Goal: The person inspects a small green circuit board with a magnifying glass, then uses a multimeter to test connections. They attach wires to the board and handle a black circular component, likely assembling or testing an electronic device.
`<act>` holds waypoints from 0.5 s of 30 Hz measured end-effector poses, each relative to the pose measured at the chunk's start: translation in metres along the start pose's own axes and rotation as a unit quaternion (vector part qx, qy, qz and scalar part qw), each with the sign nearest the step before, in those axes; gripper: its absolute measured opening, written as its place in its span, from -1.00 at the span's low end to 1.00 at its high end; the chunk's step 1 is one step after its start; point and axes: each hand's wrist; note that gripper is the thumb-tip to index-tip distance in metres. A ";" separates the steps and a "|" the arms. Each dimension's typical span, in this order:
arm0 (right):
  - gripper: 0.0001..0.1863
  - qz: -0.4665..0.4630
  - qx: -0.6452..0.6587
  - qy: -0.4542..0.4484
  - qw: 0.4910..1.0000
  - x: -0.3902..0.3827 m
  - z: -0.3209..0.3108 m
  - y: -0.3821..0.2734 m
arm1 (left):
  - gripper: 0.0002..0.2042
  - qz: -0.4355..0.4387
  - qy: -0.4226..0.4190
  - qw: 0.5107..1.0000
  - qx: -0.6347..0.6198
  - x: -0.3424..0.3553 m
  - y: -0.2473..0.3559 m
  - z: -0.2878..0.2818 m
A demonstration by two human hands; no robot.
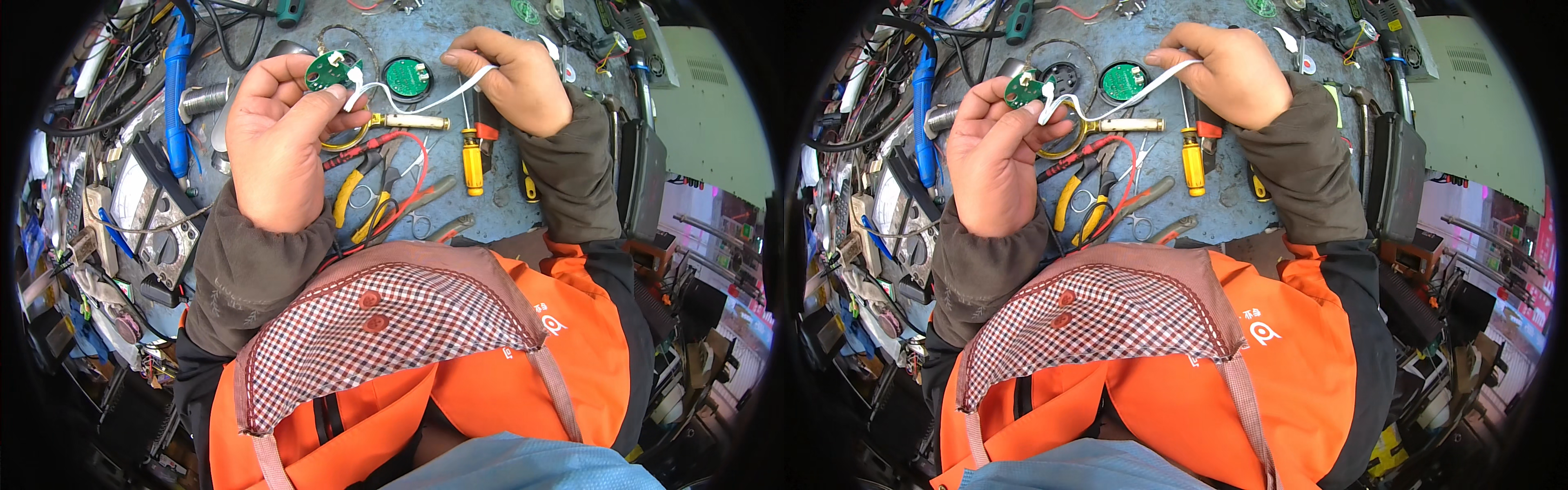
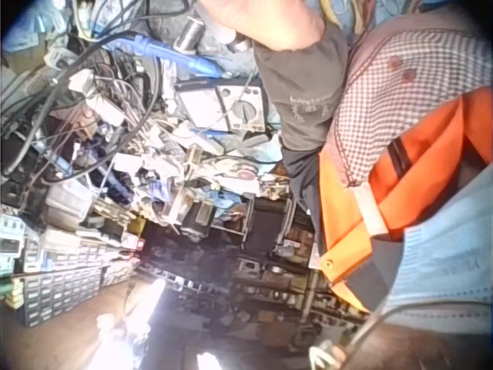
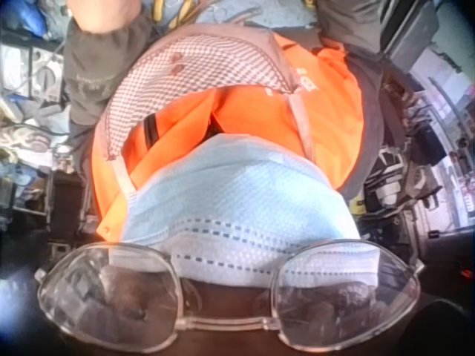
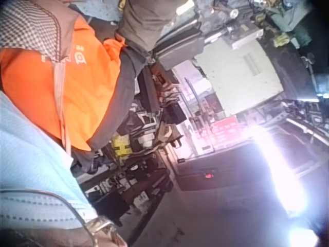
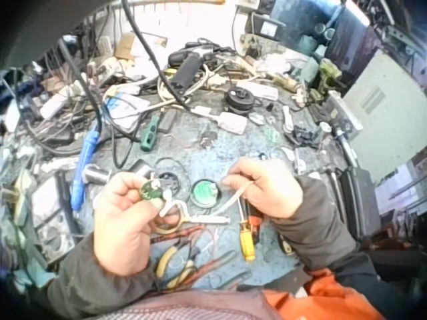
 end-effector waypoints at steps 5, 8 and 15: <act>-0.86 0.182 0.270 -0.035 0.945 -0.001 -0.008 -0.006 | -0.80 0.000 -0.004 1.000 -0.002 0.000 -0.003 -0.001; -0.82 0.207 0.347 0.006 0.915 -0.003 -0.004 0.001 | -0.78 0.000 -0.005 1.000 0.007 -0.001 -0.003 -0.001; -0.79 0.132 0.367 0.053 0.919 -0.004 0.000 0.010 | -0.78 0.007 -0.002 1.000 0.024 -0.004 -0.002 0.003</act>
Point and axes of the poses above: each hand's wrist, its own x-axis towards the middle knuckle, its own z-axis out of the palm, y = z × x, and after that the axes turned 8 degrees about -y, right-handed
